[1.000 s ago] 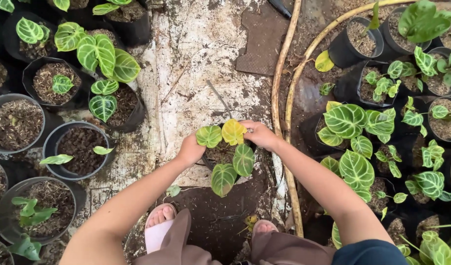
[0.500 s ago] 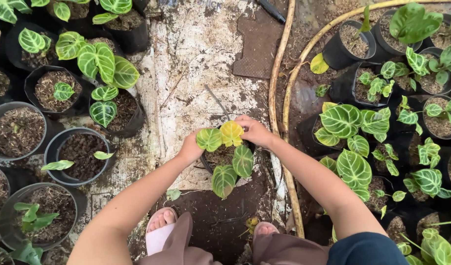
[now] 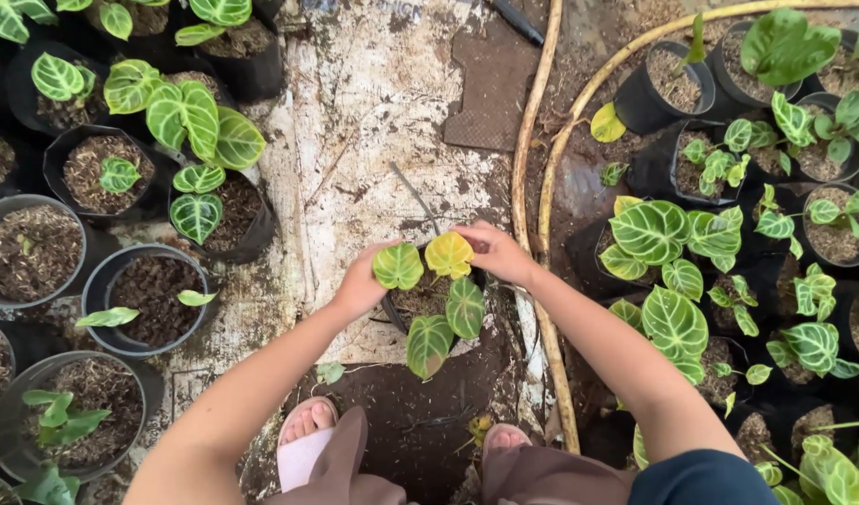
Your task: Inspecting and organizing small potted plants in a nursery, including removing dead leaves and repositioning pots.
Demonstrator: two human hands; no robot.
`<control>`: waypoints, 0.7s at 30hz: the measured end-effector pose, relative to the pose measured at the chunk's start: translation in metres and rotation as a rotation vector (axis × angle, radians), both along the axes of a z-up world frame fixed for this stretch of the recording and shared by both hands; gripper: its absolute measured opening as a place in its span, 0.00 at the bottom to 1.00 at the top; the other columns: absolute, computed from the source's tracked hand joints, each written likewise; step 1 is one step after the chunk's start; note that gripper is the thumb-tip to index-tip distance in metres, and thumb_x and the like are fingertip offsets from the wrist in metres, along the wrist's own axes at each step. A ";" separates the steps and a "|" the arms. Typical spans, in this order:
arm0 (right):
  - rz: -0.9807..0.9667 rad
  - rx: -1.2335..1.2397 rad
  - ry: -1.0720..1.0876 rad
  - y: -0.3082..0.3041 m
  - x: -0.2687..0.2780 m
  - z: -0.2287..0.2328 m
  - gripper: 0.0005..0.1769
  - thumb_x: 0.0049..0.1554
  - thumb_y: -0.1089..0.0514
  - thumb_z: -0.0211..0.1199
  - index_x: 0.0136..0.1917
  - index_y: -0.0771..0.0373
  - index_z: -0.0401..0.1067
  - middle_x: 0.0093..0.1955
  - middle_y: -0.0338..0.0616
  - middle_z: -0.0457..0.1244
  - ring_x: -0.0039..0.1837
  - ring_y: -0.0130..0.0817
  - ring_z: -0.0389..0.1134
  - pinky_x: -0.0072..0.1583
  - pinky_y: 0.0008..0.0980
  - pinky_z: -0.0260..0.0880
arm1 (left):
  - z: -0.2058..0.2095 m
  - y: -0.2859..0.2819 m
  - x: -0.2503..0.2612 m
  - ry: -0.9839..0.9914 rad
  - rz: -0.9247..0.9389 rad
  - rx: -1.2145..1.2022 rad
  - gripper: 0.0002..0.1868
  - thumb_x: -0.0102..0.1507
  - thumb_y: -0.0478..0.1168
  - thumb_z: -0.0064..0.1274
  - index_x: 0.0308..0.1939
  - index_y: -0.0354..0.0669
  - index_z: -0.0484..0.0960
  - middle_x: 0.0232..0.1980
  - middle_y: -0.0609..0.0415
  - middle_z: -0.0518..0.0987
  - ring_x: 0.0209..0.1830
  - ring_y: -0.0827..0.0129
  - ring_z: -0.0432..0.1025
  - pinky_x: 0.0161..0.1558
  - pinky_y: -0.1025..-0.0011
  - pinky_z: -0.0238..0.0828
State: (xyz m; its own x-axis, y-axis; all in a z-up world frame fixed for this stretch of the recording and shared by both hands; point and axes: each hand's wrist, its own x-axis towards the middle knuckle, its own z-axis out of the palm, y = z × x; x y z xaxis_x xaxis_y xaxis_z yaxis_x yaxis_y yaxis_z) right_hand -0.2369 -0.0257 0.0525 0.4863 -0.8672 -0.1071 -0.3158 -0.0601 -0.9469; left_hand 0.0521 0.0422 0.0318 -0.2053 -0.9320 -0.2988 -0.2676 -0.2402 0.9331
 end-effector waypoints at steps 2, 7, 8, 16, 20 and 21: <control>-0.002 0.084 0.075 0.005 -0.011 0.006 0.28 0.52 0.65 0.69 0.67 0.59 0.74 0.44 0.44 0.63 0.45 0.30 0.64 0.49 0.28 0.67 | 0.001 0.014 -0.002 -0.092 0.013 -0.003 0.24 0.62 0.38 0.56 0.62 0.37 0.75 0.59 0.44 0.71 0.65 0.47 0.65 0.68 0.50 0.59; -0.117 0.167 0.112 0.030 -0.019 0.008 0.27 0.50 0.70 0.65 0.64 0.62 0.76 0.33 0.32 0.58 0.36 0.20 0.61 0.41 0.22 0.62 | 0.023 0.046 -0.009 -0.199 0.169 0.038 0.09 0.58 0.35 0.53 0.39 0.36 0.71 0.37 0.46 0.70 0.42 0.48 0.72 0.47 0.54 0.69; -0.165 0.164 0.130 0.032 -0.019 0.004 0.26 0.50 0.69 0.65 0.63 0.59 0.77 0.31 0.30 0.58 0.33 0.18 0.60 0.38 0.20 0.59 | 0.007 0.047 -0.009 -0.193 0.239 0.048 0.08 0.57 0.34 0.54 0.38 0.38 0.72 0.36 0.47 0.72 0.38 0.55 0.73 0.44 0.59 0.71; -0.226 0.470 0.377 0.062 -0.015 -0.007 0.40 0.49 0.59 0.71 0.72 0.56 0.61 0.30 0.49 0.66 0.29 0.40 0.71 0.33 0.35 0.74 | -0.003 0.078 -0.027 -0.303 0.209 0.392 0.14 0.55 0.49 0.59 0.25 0.47 0.72 0.21 0.50 0.79 0.34 0.53 0.80 0.38 0.62 0.74; -0.238 0.458 0.362 0.064 -0.021 -0.002 0.37 0.49 0.69 0.64 0.70 0.60 0.57 0.30 0.43 0.62 0.27 0.37 0.69 0.32 0.30 0.67 | -0.023 0.089 -0.016 -0.227 0.308 0.327 0.12 0.56 0.40 0.55 0.21 0.46 0.70 0.17 0.48 0.78 0.22 0.59 0.77 0.30 0.67 0.70; -0.239 0.448 0.339 0.063 -0.024 -0.006 0.37 0.47 0.70 0.64 0.67 0.62 0.56 0.29 0.41 0.62 0.26 0.34 0.67 0.32 0.28 0.64 | -0.048 0.091 -0.008 -0.285 0.265 0.231 0.10 0.55 0.38 0.55 0.24 0.44 0.70 0.17 0.45 0.76 0.23 0.54 0.76 0.30 0.66 0.68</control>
